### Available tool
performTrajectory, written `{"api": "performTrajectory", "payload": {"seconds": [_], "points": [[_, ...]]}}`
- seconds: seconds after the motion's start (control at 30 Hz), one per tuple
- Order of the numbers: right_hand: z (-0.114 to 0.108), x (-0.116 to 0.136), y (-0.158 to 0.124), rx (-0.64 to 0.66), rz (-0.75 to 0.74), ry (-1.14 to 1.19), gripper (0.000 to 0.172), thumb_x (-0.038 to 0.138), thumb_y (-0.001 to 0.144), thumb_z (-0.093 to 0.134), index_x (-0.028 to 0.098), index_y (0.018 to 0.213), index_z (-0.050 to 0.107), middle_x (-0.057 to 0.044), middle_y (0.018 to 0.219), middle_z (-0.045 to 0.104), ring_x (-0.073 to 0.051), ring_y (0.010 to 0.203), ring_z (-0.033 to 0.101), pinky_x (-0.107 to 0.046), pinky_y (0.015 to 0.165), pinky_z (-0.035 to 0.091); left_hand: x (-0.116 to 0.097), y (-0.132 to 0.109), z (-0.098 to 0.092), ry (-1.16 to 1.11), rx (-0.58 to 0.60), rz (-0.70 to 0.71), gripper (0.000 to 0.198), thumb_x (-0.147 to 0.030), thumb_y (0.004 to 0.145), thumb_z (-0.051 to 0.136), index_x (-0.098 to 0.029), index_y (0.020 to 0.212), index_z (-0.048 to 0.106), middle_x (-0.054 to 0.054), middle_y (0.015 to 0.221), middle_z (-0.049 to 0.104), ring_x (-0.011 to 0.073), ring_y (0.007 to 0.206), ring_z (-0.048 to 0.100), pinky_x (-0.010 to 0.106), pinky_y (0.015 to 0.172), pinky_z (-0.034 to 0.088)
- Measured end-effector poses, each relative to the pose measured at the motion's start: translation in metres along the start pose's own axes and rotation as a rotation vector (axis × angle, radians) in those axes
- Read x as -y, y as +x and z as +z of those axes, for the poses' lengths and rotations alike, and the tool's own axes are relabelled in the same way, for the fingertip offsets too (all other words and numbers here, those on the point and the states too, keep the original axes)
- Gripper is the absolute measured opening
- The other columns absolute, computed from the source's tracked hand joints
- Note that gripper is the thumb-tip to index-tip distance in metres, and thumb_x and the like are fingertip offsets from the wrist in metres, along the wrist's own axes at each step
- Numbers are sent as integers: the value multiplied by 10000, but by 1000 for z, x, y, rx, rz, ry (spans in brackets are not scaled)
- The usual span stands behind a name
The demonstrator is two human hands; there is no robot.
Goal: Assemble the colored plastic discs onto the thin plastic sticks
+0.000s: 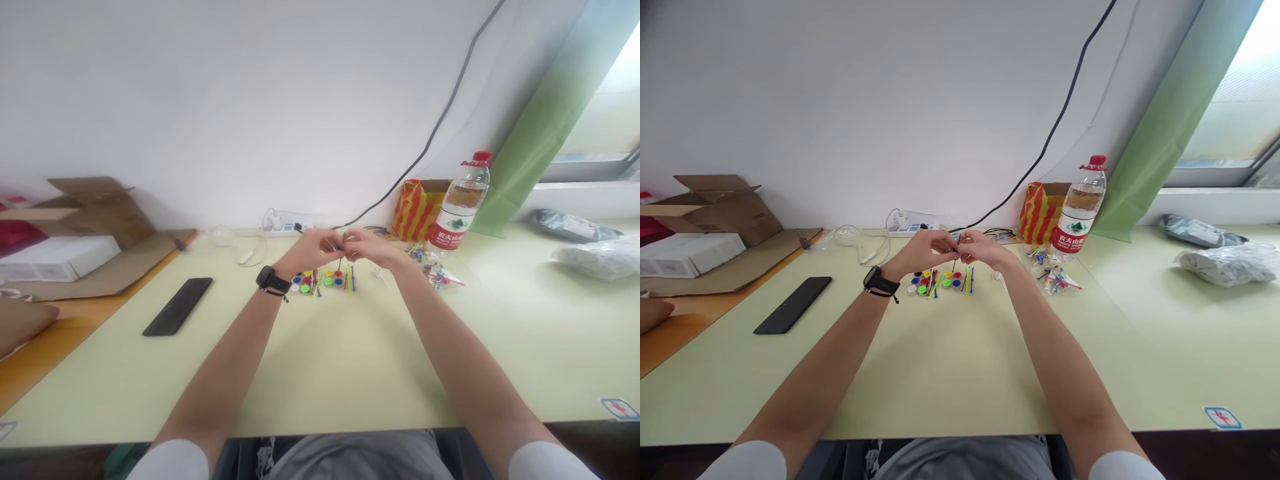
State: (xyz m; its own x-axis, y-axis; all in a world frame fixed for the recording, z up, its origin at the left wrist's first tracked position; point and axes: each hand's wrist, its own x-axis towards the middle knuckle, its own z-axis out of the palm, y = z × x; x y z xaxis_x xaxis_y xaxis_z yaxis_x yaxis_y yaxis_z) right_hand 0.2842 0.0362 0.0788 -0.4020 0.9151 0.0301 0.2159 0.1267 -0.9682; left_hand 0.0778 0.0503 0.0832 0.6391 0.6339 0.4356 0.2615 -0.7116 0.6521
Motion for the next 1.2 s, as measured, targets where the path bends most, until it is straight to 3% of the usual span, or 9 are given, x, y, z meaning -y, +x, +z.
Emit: {"api": "performTrajectory", "payload": {"seconds": [0.17, 0.27, 0.4, 0.5, 0.6, 0.77, 0.93, 1.1, 1.2], "points": [[3, 1, 0, -81, 109, -302, 32, 236, 877, 532, 213, 871, 511, 10, 750, 564, -103, 603, 459, -221, 543, 376, -1, -2, -1, 36, 73, -49, 200, -339, 808, 779, -168, 768, 683, 30, 756, 747, 164, 702, 703, 258, 657, 549], [-1, -8, 3, -110, 229, -442, 68, 236, 855, 598, 203, 859, 539, -7, 712, 596, -122, 591, 490, -237, 526, 375, 3, -3, 4, 49, 239, -120, 205, -329, 740, 820, -173, 721, 688, 18, 698, 727, 159, 647, 673, 244, 575, 494], [-4, -25, 8, -13, 387, -607, 129, 189, 759, 726, 176, 741, 599, -22, 565, 604, -154, 526, 551, -265, 527, 413, 13, -4, 15, 94, 481, -98, 171, -324, 654, 862, -212, 765, 794, 20, 761, 757, 181, 710, 673, 264, 609, 487], [-8, -31, 11, 48, 431, -666, 118, 222, 768, 749, 170, 767, 644, -49, 618, 675, -171, 560, 629, -270, 572, 474, 22, -6, 20, 146, 570, -178, 194, -356, 604, 880, -234, 737, 810, 17, 733, 745, 168, 586, 624, 276, 525, 444], [-23, -32, 11, 7, 440, -756, 132, 259, 782, 749, 167, 801, 656, -73, 683, 702, -194, 637, 666, -280, 603, 492, 29, -8, 18, 200, 609, -296, 239, -388, 565, 892, -225, 712, 798, 21, 671, 712, 156, 479, 566, 281, 461, 409], [-51, -39, 1, -58, 539, -881, 237, 290, 688, 833, 158, 719, 639, -100, 681, 682, -245, 671, 665, -325, 600, 486, 38, -11, 13, 220, 537, -299, 321, -414, 504, 916, -207, 700, 768, 28, 753, 700, 149, 508, 578, 265, 458, 393], [-55, -47, -6, 9, 560, -838, 255, 216, 677, 821, 159, 561, 601, -68, 580, 637, -214, 615, 636, -317, 597, 474, 36, -10, 3, 280, 466, -214, 379, -482, 575, 891, -205, 795, 753, -7, 697, 628, 145, 565, 568, 255, 481, 369], [-46, -33, -3, -26, 400, -679, 211, 270, 800, 759, 160, 683, 622, -73, 691, 685, -171, 681, 647, -269, 632, 509, 22, -5, 1, 243, 175, -138, 379, -507, 783, 780, -193, 987, 726, 31, 812, 689, 168, 697, 637, 269, 600, 470], [-36, -21, -2, -32, 203, -371, 214, 297, 801, 789, 183, 853, 615, -47, 796, 700, -144, 724, 650, -248, 673, 532, 9, -2, 8, 180, 90, -78, 409, -464, 819, 771, -216, 1132, 680, 47, 961, 711, 179, 814, 669, 288, 705, 533]]}}
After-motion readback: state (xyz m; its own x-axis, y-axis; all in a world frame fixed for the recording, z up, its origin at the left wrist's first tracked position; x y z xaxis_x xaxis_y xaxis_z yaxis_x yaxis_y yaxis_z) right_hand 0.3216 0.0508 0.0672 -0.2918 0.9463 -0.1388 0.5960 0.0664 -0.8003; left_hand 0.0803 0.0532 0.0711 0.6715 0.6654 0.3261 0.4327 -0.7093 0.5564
